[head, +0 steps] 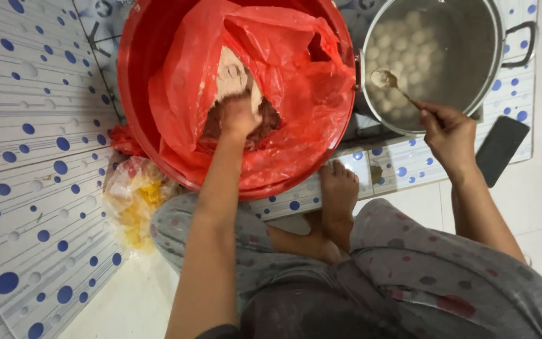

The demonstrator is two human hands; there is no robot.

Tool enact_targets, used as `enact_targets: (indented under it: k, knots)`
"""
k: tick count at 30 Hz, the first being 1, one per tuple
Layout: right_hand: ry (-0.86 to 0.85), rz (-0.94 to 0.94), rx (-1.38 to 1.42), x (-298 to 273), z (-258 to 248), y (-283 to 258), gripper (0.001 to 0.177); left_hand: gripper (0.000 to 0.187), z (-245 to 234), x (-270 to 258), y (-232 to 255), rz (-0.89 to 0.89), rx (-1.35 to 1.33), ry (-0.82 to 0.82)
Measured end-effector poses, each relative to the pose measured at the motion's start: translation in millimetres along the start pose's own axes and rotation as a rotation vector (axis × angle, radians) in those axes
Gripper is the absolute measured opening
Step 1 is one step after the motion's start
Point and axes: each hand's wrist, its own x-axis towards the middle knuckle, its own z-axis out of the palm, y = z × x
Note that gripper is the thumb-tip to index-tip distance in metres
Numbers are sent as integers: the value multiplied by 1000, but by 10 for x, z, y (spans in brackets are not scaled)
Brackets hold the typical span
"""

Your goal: Forming meatballs by squeezing meat dough through the hand and scooping them into a pot of water using a spoon.

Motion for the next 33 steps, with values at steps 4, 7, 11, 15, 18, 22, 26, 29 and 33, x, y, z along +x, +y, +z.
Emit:
enact_targets:
  k: [4, 7, 11, 15, 18, 22, 26, 29, 33]
  knots:
    - [-1, 3, -15, -24, -55, -47, 20, 27, 468, -181, -225, -23, 12, -99]
    - [17, 50, 85, -54, -90, -236, 21, 115, 56, -604, -157, 37, -152, 208]
    - [38, -29, 141, -139, -104, -488, 18, 54, -661, -1066, -20, 170, -865, 244]
    - [16, -70, 161, -235, -103, -788, 18, 20, -390, -741, -300, 128, -1764, 305]
    - [6, -71, 159, -297, -81, -954, 17, 21, -602, -814, -168, 130, -1769, 323]
    - [-21, -89, 110, -364, -82, -1093, 16, 41, -825, -865, 83, 139, -1780, 331]
    - [-48, -52, 136, -408, -34, -1161, 18, 21, -548, -725, 109, -81, -1861, 243]
    - [-29, 6, 227, -379, -13, -1158, 18, 22, -581, -757, 218, -31, -1828, 267]
    - [105, 97, 554, -254, -120, -1159, 18, 22, -794, -867, 266, 183, -1286, 372]
